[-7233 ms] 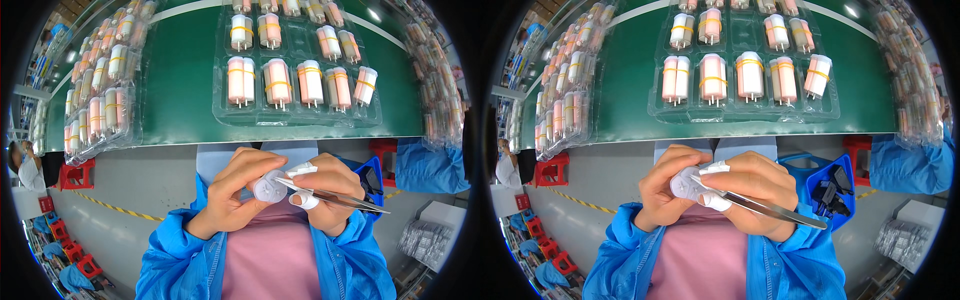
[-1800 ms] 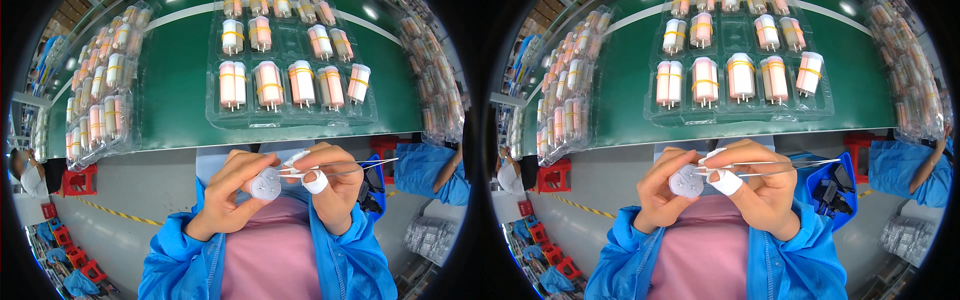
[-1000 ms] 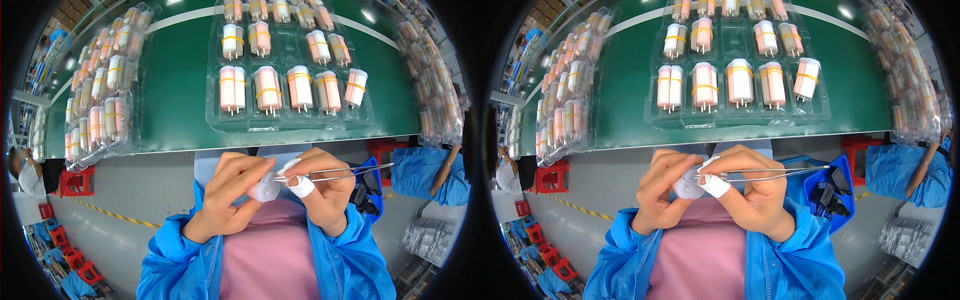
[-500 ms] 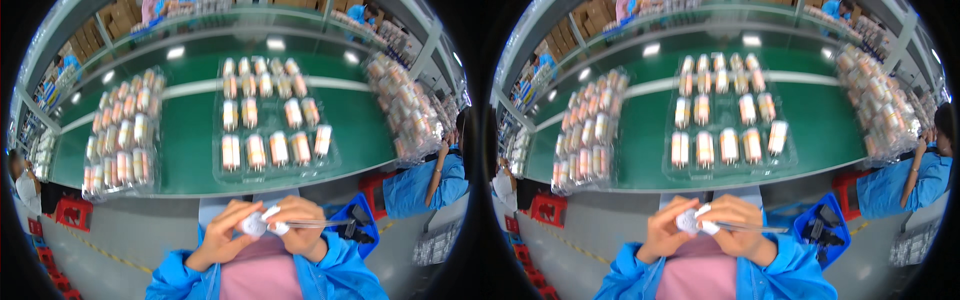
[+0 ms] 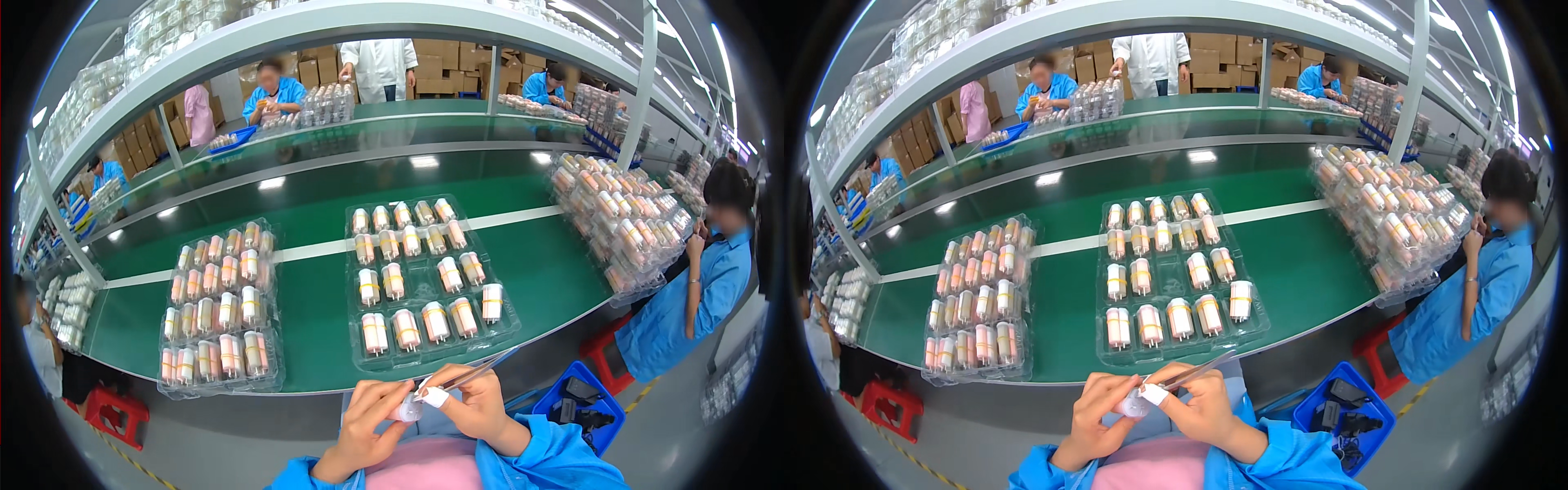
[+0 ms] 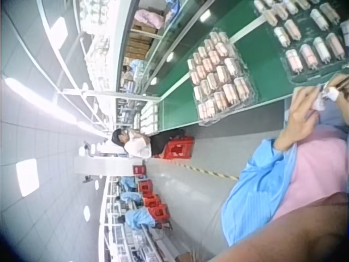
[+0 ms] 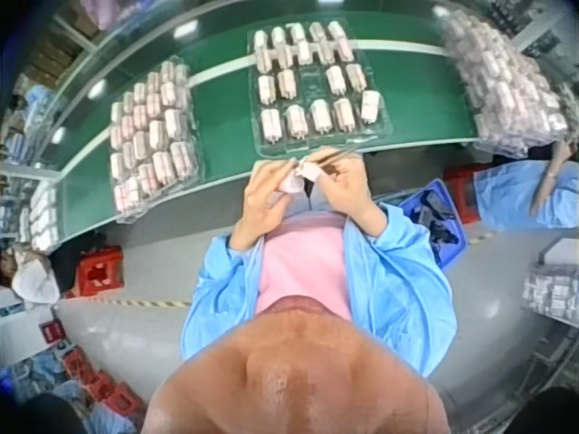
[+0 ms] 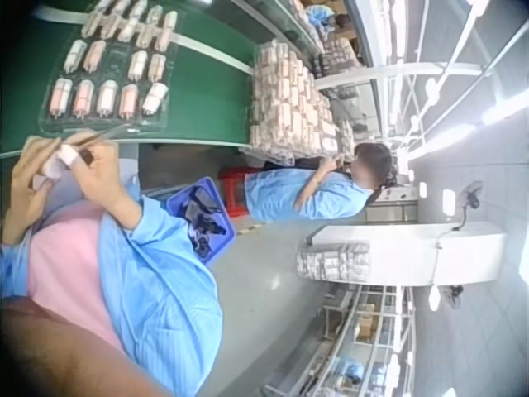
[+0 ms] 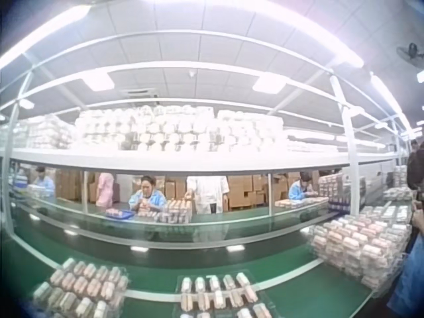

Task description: Assemble small cylindrical components into plastic trays using tweezers and manual dexterous manipulation.

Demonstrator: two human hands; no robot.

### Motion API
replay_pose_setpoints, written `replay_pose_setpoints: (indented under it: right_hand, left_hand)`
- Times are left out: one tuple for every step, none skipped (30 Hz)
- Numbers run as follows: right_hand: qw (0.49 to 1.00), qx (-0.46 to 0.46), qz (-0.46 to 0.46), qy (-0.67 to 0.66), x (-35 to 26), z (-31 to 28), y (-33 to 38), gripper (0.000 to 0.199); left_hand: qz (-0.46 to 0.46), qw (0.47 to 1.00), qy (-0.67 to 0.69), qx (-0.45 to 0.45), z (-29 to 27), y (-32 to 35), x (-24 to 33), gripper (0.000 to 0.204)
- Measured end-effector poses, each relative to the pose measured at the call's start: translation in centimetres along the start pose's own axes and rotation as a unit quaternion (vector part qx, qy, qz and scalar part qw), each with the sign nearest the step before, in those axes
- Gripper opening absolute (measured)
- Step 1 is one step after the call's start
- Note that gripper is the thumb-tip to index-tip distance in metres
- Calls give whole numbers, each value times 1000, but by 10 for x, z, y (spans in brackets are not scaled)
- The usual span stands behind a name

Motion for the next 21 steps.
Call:
replay_pose_setpoints:
  right_hand:
    - [1000, 1, 12, -16, 0, 1, 1, 10]
    - [999, 3, 24, -32, 0, 2, 0, 9]
    - [998, 4, 37, -49, 0, 3, -2, 9]
    - [997, 2, 32, -69, 0, 6, -4, 8]
    - [996, -2, 29, -81, -3, 8, -8, 8]
    - [995, -11, 36, -93, -7, 11, -13, 8]
    - [993, -18, 43, -104, -10, 13, -16, 8]
    - [992, -17, 50, -112, -13, 14, -18, 8]
    - [991, -19, 53, -124, -18, 15, -21, 9]
    - [991, -4, 32, -128, -24, 16, -26, 9]
    - [991, 4, 3, -133, -28, 17, -32, 10]
    - [993, -6, -2, -117, -31, 18, -34, 12]
    - [993, -5, 1, -117, -33, 22, -37, 12]
    - [993, -3, 3, -117, -35, 26, -40, 13]
    - [993, -1, 5, -116, -37, 29, -42, 13]
    - [994, 3, 6, -109, -37, 31, -43, 14]
    - [996, -3, -1, -92, -40, 33, -44, 14]
    - [997, -9, -8, -74, -42, 34, -45, 14]
    - [998, -12, -16, -58, -44, 35, -46, 15]
    - [998, -12, -21, -52, -45, 35, -46, 14]
    - [999, -11, -25, -45, -46, 35, -45, 14]
  left_hand:
    - [0, 1000, 12, -1, -2, 0, 1, 55]
    - [-1, 1000, 23, -2, -4, -3, 1, 55]
    - [-1, 999, 34, -3, -7, -6, 1, 55]
    - [-18, 998, 51, -7, -10, -6, 0, 54]
    - [-22, 998, 66, -10, -12, -11, -1, 54]
    - [-16, 996, 84, -6, -15, -12, -5, 55]
    - [-10, 995, 103, -3, -16, -12, -10, 55]
    - [-21, 992, 124, 14, -19, -13, -12, 56]
    - [-31, 989, 139, 34, -23, -15, -10, 56]
    - [-36, 987, 150, 47, -27, -19, -6, 55]
    - [-21, 987, 150, 54, -33, -24, -4, 55]
    - [-28, 986, 154, 60, -36, -21, -4, 55]
    - [-28, 985, 157, 67, -38, -23, -5, 55]
    - [-16, 986, 149, 68, -41, -24, -5, 56]
    - [-4, 987, 142, 70, -43, -25, -6, 57]
    - [6, 989, 133, 68, -45, -25, -6, 57]
    - [6, 990, 126, 68, -47, -25, -6, 58]
    - [7, 991, 119, 67, -48, -25, -6, 59]
    - [8, 992, 111, 62, -49, -26, -5, 60]
    - [12, 992, 107, 59, -50, -27, -4, 61]
    - [16, 993, 103, 55, -50, -27, -4, 62]
Point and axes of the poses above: each hand's wrist, its own y-axis away from the middle knuckle, its own z-axis out of the palm, x = y × z, the point moved 5 cm from there along -y, towards the middle knuckle, and after that the axes turned 3 degrees about x, right-handed, at the moved point
